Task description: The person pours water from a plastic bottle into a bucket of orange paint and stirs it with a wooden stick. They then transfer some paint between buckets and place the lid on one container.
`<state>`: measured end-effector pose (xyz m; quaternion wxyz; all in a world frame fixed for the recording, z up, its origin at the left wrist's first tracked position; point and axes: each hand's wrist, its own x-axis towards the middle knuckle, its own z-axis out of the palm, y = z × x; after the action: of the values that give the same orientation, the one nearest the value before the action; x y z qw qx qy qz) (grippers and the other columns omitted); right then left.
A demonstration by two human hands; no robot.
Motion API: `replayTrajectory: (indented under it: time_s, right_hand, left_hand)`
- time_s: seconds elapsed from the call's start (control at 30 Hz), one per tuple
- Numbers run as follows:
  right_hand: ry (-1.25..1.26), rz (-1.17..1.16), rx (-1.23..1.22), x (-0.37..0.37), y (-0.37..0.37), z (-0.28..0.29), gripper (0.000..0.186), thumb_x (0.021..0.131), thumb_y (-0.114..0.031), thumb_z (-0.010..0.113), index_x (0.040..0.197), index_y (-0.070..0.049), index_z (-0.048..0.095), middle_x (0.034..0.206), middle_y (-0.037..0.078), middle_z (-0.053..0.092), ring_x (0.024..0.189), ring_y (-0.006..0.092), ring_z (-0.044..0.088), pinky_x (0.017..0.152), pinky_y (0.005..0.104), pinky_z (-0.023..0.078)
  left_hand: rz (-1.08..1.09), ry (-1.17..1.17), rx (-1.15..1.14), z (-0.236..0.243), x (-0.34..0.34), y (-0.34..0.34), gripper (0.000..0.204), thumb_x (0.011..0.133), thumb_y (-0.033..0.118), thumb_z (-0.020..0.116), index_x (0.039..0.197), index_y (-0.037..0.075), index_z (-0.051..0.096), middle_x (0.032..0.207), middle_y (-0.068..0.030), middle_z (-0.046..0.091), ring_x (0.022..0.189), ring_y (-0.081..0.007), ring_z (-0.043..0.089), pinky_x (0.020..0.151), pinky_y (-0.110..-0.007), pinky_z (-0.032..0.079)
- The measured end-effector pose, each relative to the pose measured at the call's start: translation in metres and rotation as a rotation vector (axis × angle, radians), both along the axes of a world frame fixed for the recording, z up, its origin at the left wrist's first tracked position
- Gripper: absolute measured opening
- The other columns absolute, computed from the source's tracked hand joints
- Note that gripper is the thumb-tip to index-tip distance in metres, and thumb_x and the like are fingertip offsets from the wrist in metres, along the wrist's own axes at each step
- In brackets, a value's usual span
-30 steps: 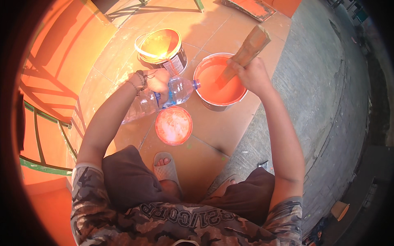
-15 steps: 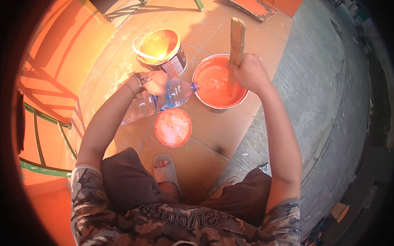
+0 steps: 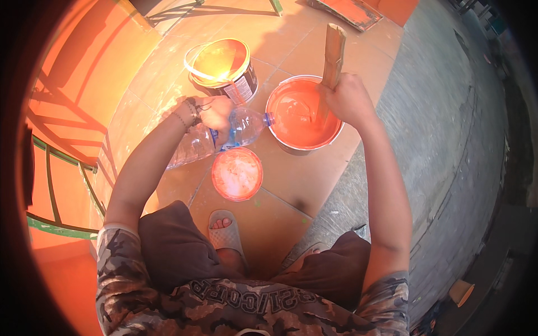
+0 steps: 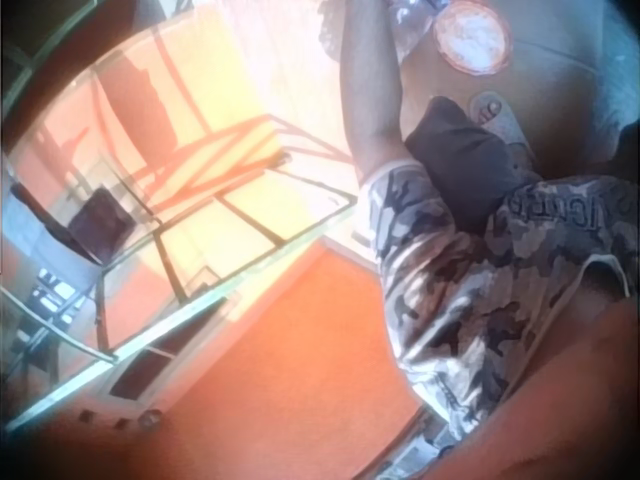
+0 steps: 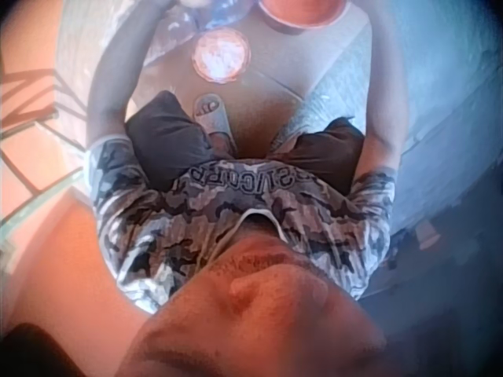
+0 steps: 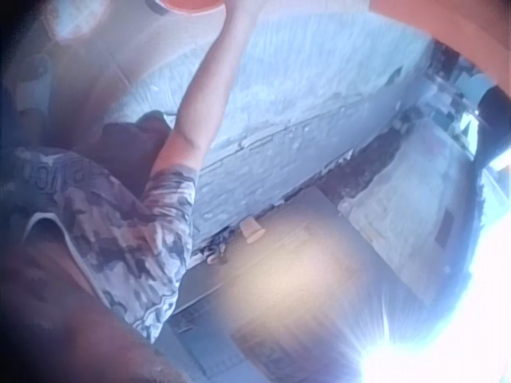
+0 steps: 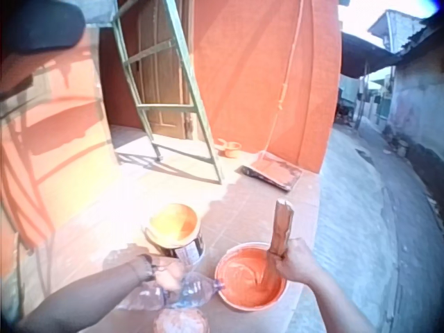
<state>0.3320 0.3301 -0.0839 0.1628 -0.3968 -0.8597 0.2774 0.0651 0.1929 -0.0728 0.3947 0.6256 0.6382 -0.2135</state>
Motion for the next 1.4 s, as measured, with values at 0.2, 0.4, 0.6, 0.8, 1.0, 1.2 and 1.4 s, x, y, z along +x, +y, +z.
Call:
replayTrajectory:
  time_s: [0.2,0.4,0.6,0.8,1.0,1.2,1.4]
  right_hand:
    - [0.289,-0.027,-0.307,-0.016,-0.017,-0.012,0.023,0.089,-0.020,0.066,0.095,0.002,0.068,0.069,0.009,0.063,0.054,0.0156,0.058,0.049,0.0304,0.048]
    - [0.149,-0.060,0.083,-0.009,-0.004,-0.011,0.025,0.086,-0.020,0.065,0.088,0.005,0.067,0.074,0.020,0.066,0.059,0.0326,0.064,0.058,0.0406,0.050]
    - [0.131,-0.008,-0.255,-0.014,-0.024,0.006,0.026,0.086,-0.020,0.065,0.089,0.005,0.067,0.071,0.021,0.065,0.060,0.0322,0.064,0.058,0.0405,0.050]
    - [0.342,-0.074,0.078,-0.017,-0.011,-0.020,0.027,0.086,-0.021,0.065,0.090,0.006,0.067,0.071,0.020,0.065,0.060,0.0310,0.065,0.057,0.0400,0.050]
    - [-0.020,-0.026,-0.136,-0.010,-0.012,0.000,0.026,0.087,-0.021,0.064,0.092,0.004,0.067,0.072,0.020,0.065,0.060,0.0302,0.065,0.057,0.0405,0.050]
    - [0.287,-0.117,-0.172,-0.025,-0.018,-0.009,0.025,0.086,-0.020,0.065,0.087,0.004,0.069,0.069,0.019,0.065,0.059,0.0288,0.065,0.059,0.0408,0.050]
    - [-0.034,-0.069,0.011,-0.006,-0.005,0.000,0.024,0.086,-0.022,0.066,0.088,0.002,0.069,0.069,0.015,0.064,0.060,0.0225,0.063,0.058,0.0384,0.050]
  left_hand:
    - [0.005,-0.010,0.016,-0.006,-0.004,0.002,0.030,0.046,0.024,0.081,0.059,0.000,0.068,0.062,-0.0115,0.065,0.057,-0.0191,0.061,0.052,-0.033,0.049]
    - [0.027,0.022,0.028,-0.015,-0.006,0.006,0.032,0.046,0.024,0.082,0.062,-0.001,0.068,0.067,-0.0126,0.066,0.061,-0.0210,0.062,0.055,-0.033,0.049]
    - [0.066,-0.003,-0.039,-0.018,-0.009,0.008,0.029,0.047,0.022,0.081,0.062,0.001,0.069,0.067,-0.0127,0.066,0.061,-0.0204,0.062,0.055,-0.033,0.050]
    - [0.093,0.011,-0.030,-0.014,-0.006,0.008,0.026,0.047,0.021,0.080,0.062,0.002,0.070,0.065,-0.0115,0.066,0.058,-0.0199,0.061,0.053,-0.033,0.050]
    - [0.010,0.047,0.061,-0.010,-0.003,0.003,0.025,0.045,0.019,0.078,0.058,0.001,0.069,0.061,-0.0109,0.065,0.056,-0.0188,0.060,0.052,-0.032,0.047]
    - [0.068,0.050,0.070,-0.009,-0.001,0.001,0.020,0.047,0.014,0.078,0.058,0.001,0.067,0.061,-0.0088,0.065,0.056,-0.0163,0.062,0.050,-0.031,0.047]
    - [0.050,0.083,0.054,0.004,0.007,-0.001,0.020,0.048,0.014,0.078,0.058,0.000,0.067,0.062,-0.0093,0.066,0.057,-0.0154,0.062,0.051,-0.031,0.048]
